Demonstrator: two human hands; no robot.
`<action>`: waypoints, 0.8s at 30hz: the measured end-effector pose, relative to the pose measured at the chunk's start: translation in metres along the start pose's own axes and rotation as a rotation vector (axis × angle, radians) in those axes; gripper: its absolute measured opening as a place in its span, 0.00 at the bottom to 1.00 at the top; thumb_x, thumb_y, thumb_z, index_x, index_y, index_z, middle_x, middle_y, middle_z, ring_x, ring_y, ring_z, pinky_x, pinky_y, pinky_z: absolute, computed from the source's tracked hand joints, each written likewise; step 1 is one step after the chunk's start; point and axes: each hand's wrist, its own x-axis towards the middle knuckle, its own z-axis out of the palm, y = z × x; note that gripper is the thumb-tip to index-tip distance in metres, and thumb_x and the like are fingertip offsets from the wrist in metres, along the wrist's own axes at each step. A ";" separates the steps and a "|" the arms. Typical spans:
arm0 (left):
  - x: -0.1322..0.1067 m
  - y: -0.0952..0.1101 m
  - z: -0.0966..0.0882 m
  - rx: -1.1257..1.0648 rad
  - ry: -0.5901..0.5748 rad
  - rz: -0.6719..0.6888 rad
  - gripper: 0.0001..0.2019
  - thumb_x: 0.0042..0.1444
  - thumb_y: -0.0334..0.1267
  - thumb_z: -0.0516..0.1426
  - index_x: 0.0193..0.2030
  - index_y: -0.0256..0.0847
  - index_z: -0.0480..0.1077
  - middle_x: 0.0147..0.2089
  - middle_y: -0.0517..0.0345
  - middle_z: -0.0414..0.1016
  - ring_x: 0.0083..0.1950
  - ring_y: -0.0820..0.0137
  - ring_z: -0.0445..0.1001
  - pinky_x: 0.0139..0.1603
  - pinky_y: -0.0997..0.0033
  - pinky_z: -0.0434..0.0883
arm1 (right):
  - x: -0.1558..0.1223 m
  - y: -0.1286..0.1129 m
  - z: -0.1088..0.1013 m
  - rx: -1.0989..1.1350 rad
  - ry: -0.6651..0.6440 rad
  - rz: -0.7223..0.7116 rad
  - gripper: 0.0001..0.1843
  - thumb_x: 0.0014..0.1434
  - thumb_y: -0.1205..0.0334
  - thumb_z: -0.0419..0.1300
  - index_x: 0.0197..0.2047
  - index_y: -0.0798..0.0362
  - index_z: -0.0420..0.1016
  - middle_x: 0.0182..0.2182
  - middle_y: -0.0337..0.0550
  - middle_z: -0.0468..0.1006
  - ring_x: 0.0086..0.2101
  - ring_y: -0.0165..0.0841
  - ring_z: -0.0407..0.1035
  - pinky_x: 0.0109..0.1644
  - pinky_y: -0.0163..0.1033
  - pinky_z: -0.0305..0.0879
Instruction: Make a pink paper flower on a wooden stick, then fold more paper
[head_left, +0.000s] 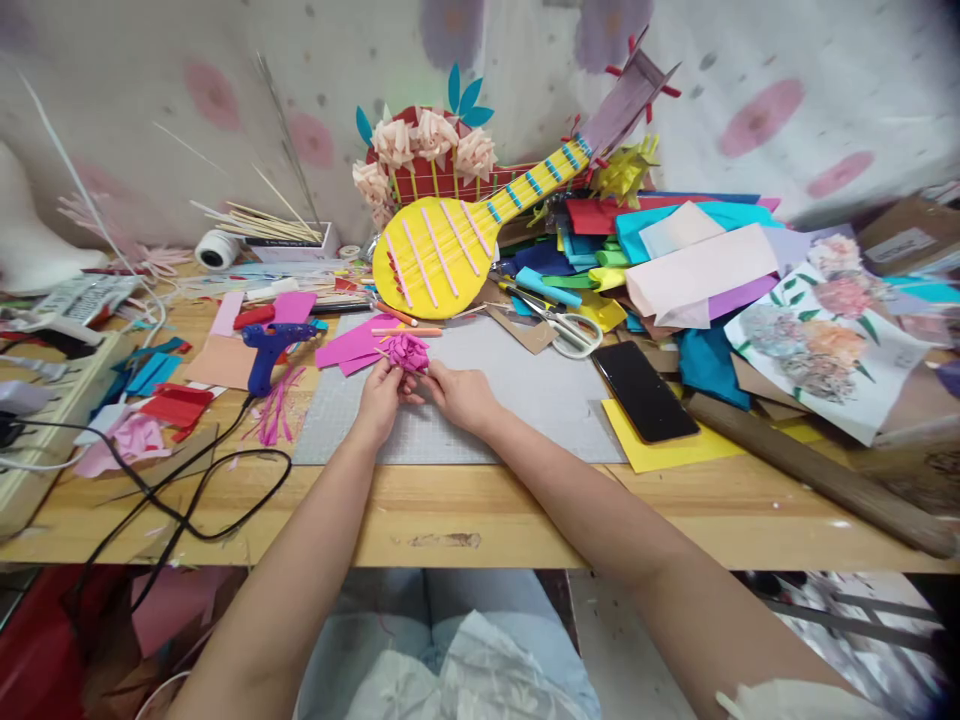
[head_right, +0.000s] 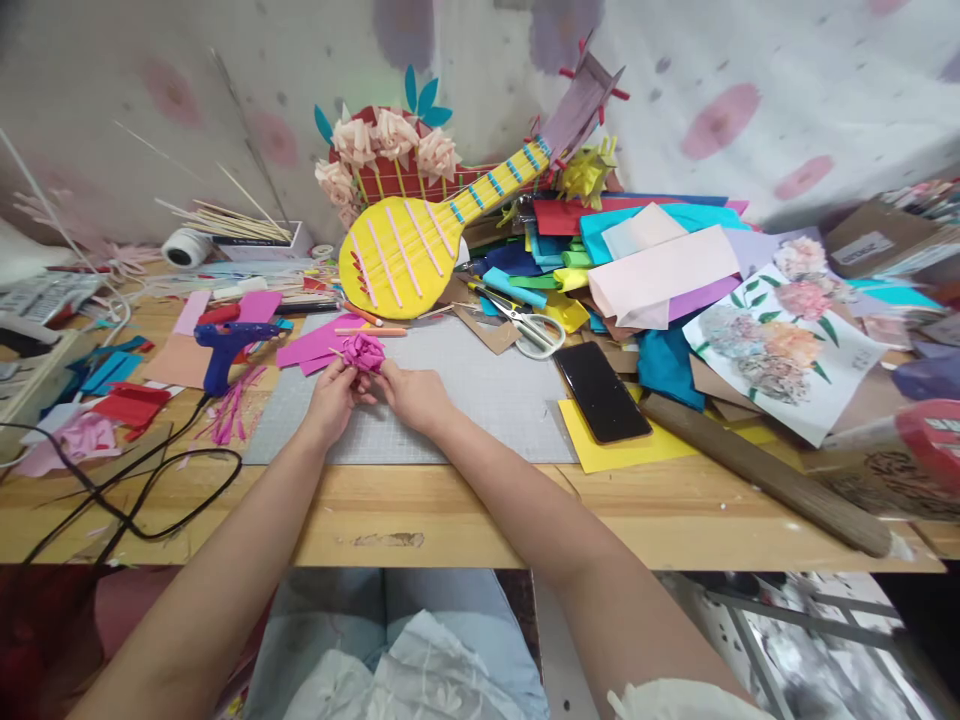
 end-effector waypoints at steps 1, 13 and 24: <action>0.000 -0.001 0.000 0.008 0.005 0.003 0.05 0.47 0.36 0.56 0.30 0.38 0.65 0.20 0.64 0.63 0.20 0.79 0.60 0.18 0.80 0.67 | 0.000 -0.001 0.000 -0.004 -0.008 -0.010 0.18 0.65 0.55 0.39 0.51 0.50 0.62 0.39 0.43 0.78 0.35 0.33 0.72 0.33 0.33 0.52; 0.003 -0.002 0.001 0.028 0.055 0.015 0.03 0.46 0.35 0.55 0.28 0.38 0.64 0.18 0.65 0.62 0.18 0.80 0.59 0.18 0.81 0.65 | 0.002 -0.001 0.003 -0.050 -0.021 -0.056 0.19 0.65 0.55 0.36 0.52 0.48 0.61 0.39 0.42 0.78 0.35 0.34 0.71 0.33 0.35 0.53; -0.001 0.005 0.001 0.240 0.114 0.163 0.05 0.46 0.36 0.53 0.29 0.38 0.67 0.30 0.58 0.71 0.33 0.71 0.70 0.31 0.73 0.71 | 0.000 0.003 0.002 -0.113 0.064 0.001 0.20 0.66 0.54 0.36 0.49 0.52 0.63 0.38 0.45 0.78 0.36 0.33 0.71 0.31 0.34 0.50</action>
